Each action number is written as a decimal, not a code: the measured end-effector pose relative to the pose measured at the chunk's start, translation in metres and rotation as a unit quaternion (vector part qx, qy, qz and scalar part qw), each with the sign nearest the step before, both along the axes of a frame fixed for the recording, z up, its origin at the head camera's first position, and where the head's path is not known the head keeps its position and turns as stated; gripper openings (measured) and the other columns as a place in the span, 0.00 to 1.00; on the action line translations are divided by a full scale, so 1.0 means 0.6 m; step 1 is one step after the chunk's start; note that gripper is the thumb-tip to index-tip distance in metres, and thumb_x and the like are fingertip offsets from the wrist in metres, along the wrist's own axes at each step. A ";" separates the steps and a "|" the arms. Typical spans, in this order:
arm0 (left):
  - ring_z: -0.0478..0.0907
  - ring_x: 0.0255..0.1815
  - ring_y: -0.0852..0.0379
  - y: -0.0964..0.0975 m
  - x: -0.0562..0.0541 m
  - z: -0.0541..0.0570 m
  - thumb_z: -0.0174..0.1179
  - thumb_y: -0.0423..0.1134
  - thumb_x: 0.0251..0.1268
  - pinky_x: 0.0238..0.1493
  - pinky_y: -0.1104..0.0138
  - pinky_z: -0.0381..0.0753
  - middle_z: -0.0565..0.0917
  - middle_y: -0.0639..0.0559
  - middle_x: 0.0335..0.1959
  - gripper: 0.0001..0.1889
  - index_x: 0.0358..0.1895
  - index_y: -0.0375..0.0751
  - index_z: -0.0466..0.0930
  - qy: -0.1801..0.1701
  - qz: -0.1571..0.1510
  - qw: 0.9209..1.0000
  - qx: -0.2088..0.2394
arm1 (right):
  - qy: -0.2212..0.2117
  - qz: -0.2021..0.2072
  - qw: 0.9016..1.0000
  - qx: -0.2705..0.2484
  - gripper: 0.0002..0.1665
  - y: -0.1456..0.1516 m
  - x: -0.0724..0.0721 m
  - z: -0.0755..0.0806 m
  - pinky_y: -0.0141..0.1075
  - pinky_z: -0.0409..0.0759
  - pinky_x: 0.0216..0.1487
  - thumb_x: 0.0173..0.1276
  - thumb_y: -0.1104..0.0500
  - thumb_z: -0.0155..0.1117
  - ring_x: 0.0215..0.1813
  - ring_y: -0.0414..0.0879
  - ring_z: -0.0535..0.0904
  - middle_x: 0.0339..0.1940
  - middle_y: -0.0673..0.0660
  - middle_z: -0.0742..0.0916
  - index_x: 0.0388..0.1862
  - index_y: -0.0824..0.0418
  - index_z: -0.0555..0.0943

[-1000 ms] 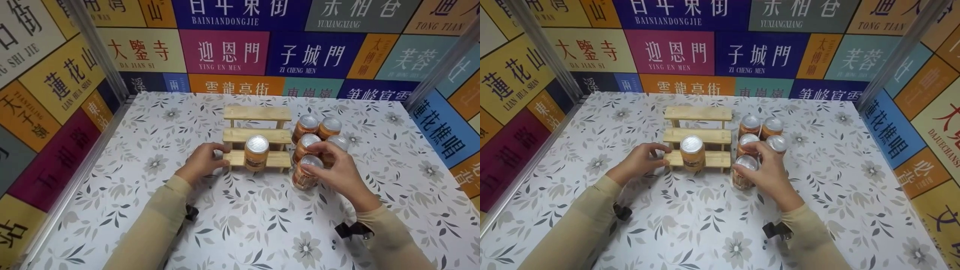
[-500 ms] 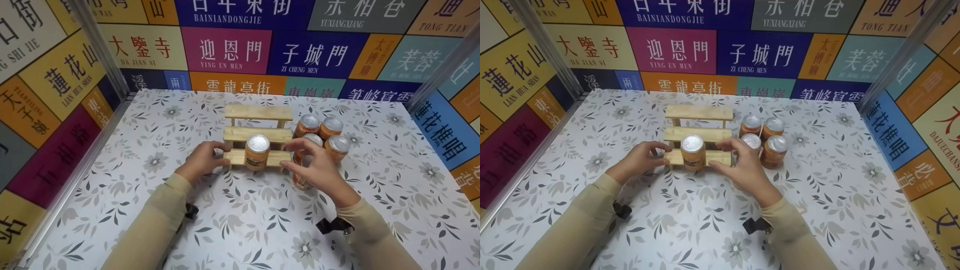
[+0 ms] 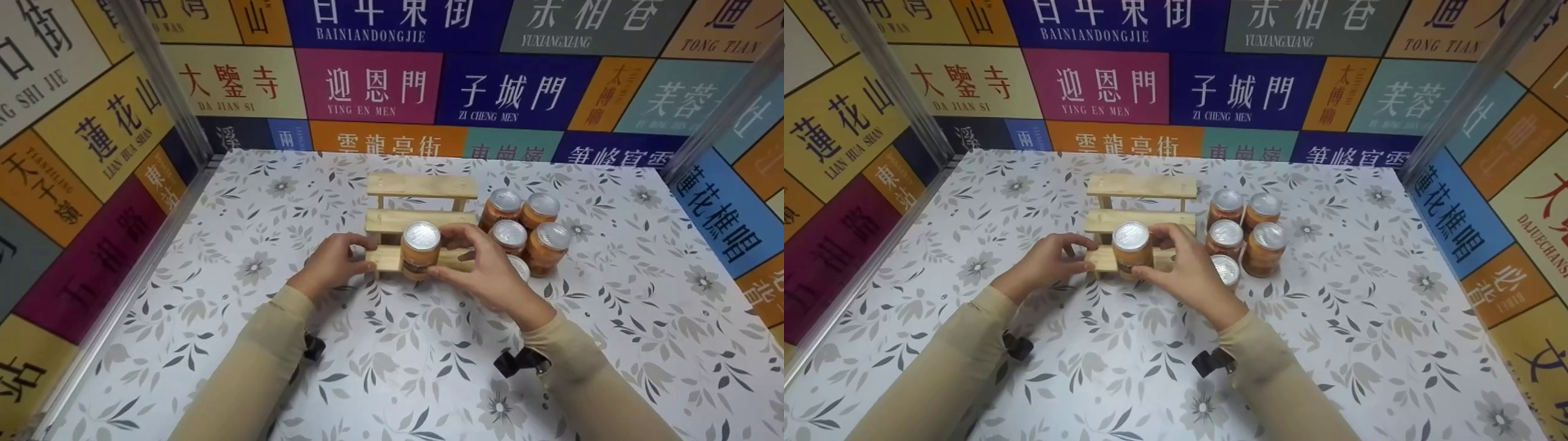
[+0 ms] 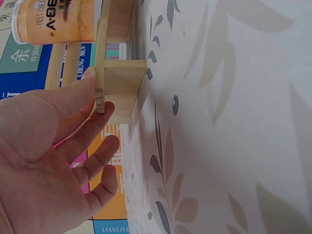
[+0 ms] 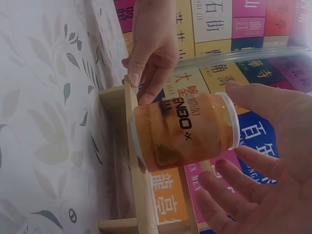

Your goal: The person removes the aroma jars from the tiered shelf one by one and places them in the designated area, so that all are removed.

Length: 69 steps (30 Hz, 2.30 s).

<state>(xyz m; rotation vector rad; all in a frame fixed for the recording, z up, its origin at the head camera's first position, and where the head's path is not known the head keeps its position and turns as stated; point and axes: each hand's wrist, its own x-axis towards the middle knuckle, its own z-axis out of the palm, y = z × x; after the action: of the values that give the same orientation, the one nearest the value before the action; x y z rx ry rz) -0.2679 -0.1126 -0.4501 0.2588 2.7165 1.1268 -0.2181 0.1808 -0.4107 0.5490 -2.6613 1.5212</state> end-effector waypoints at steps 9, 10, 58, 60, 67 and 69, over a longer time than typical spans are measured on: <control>0.78 0.50 0.53 0.000 0.000 0.002 0.74 0.42 0.63 0.54 0.57 0.76 0.85 0.55 0.58 0.19 0.57 0.53 0.86 -0.008 0.002 1.000 -0.005 | -0.036 -0.014 0.999 -0.023 0.46 -0.013 -0.014 -0.008 0.52 0.78 0.63 0.57 0.49 0.83 0.64 0.53 0.79 0.63 0.55 0.83 0.72 0.54 0.71; 0.78 0.49 0.53 0.000 0.000 0.002 0.74 0.42 0.63 0.54 0.57 0.76 0.85 0.55 0.58 0.19 0.57 0.53 0.86 -0.008 0.002 1.000 -0.005 | -0.040 -0.015 0.999 -0.027 0.46 -0.015 -0.014 -0.008 0.52 0.78 0.63 0.57 0.49 0.83 0.64 0.53 0.79 0.63 0.56 0.82 0.72 0.54 0.72; 0.77 0.45 0.52 -0.001 0.005 0.006 0.73 0.42 0.64 0.51 0.58 0.75 0.86 0.52 0.56 0.19 0.58 0.50 0.86 0.009 -0.010 1.000 -0.007 | -0.021 -0.063 0.995 -0.080 0.38 0.000 -0.001 0.015 0.43 0.78 0.54 0.54 0.58 0.85 0.55 0.49 0.79 0.56 0.55 0.84 0.63 0.56 0.79; 0.77 0.44 0.53 0.000 0.005 0.004 0.74 0.42 0.64 0.50 0.59 0.75 0.85 0.53 0.55 0.19 0.58 0.51 0.86 0.003 -0.006 1.000 -0.006 | -0.025 -0.064 0.994 -0.080 0.38 0.010 0.004 0.019 0.43 0.79 0.55 0.54 0.58 0.84 0.56 0.49 0.79 0.57 0.55 0.84 0.64 0.56 0.79; 0.76 0.44 0.54 -0.002 0.004 0.005 0.74 0.42 0.63 0.49 0.59 0.74 0.85 0.53 0.53 0.19 0.58 0.52 0.86 -0.001 -0.006 1.000 -0.005 | -0.018 -0.081 0.991 -0.101 0.37 0.040 0.020 0.038 0.39 0.78 0.54 0.54 0.63 0.84 0.54 0.48 0.79 0.55 0.56 0.84 0.63 0.59 0.79; 0.77 0.44 0.54 -0.002 0.003 0.006 0.74 0.42 0.63 0.49 0.60 0.74 0.85 0.53 0.53 0.20 0.58 0.51 0.86 -0.002 -0.004 1.000 -0.004 | -0.013 -0.085 0.990 -0.110 0.36 0.048 0.023 0.045 0.37 0.79 0.53 0.54 0.64 0.83 0.54 0.47 0.79 0.54 0.55 0.83 0.62 0.60 0.79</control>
<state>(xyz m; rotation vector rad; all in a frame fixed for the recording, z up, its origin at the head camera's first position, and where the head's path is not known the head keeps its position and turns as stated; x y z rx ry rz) -0.2662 -0.1139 -0.4467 0.2659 2.7130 1.1140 -0.2043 0.2096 -0.3835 0.2842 -2.4399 1.7488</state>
